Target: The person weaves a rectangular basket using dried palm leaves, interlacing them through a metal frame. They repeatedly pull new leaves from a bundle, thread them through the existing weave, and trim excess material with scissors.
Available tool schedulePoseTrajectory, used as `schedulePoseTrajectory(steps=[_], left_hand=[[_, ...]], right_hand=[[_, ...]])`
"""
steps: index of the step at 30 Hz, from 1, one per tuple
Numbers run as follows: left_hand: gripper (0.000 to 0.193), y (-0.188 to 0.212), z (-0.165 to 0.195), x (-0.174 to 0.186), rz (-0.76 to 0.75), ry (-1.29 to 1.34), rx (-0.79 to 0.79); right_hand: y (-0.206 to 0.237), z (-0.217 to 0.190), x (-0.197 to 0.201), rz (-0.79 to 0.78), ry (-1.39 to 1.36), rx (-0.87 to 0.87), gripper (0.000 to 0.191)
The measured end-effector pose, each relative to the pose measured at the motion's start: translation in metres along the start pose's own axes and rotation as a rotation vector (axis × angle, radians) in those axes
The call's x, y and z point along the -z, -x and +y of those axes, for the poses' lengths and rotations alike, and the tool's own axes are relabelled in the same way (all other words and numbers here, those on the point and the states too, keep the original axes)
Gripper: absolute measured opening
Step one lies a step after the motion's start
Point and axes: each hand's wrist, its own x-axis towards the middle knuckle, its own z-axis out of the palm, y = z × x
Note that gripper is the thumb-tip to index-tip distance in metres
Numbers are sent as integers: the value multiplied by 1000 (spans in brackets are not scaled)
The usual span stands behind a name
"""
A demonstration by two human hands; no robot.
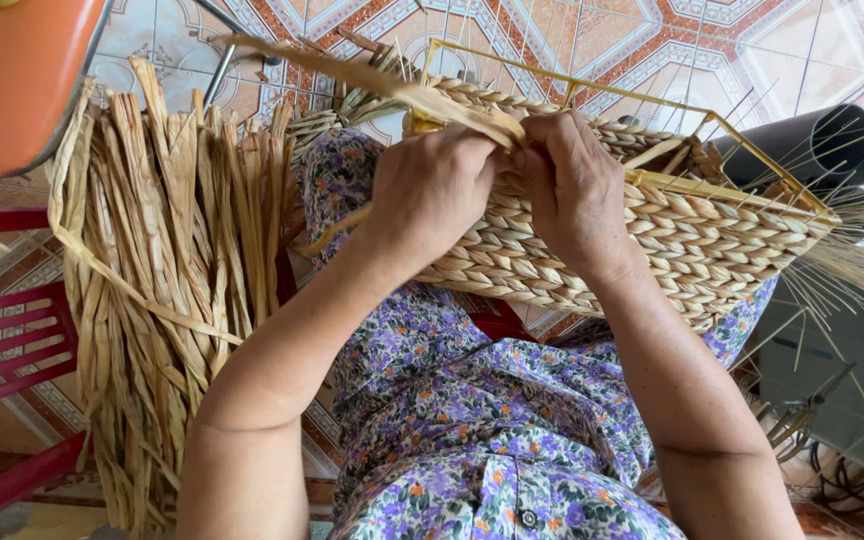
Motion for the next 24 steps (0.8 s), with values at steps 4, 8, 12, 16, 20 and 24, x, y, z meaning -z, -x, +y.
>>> schedulePoseTrajectory(steps=[4,8,12,16,20,24], left_hand=[[11,-5,-19,-7,-166,254,103],[10,12,-10,2,68,263,-75],[15,35,3,5,271,83,-196],[19,38,-2,10,259,32,-48],[18,42,-9,30,183,6,42],[34,41,-1,39,22,-114,98]], right_hand=[[-1,7,6,-44,-151,-91,11],[-6,5,7,-69,-142,-131,8],[-10,-5,-2,-53,-77,-88,8],[-10,-11,2,-64,50,50,13],[-9,-16,1,-6,-60,-43,8],[-10,-18,-3,9,-37,-97,9]])
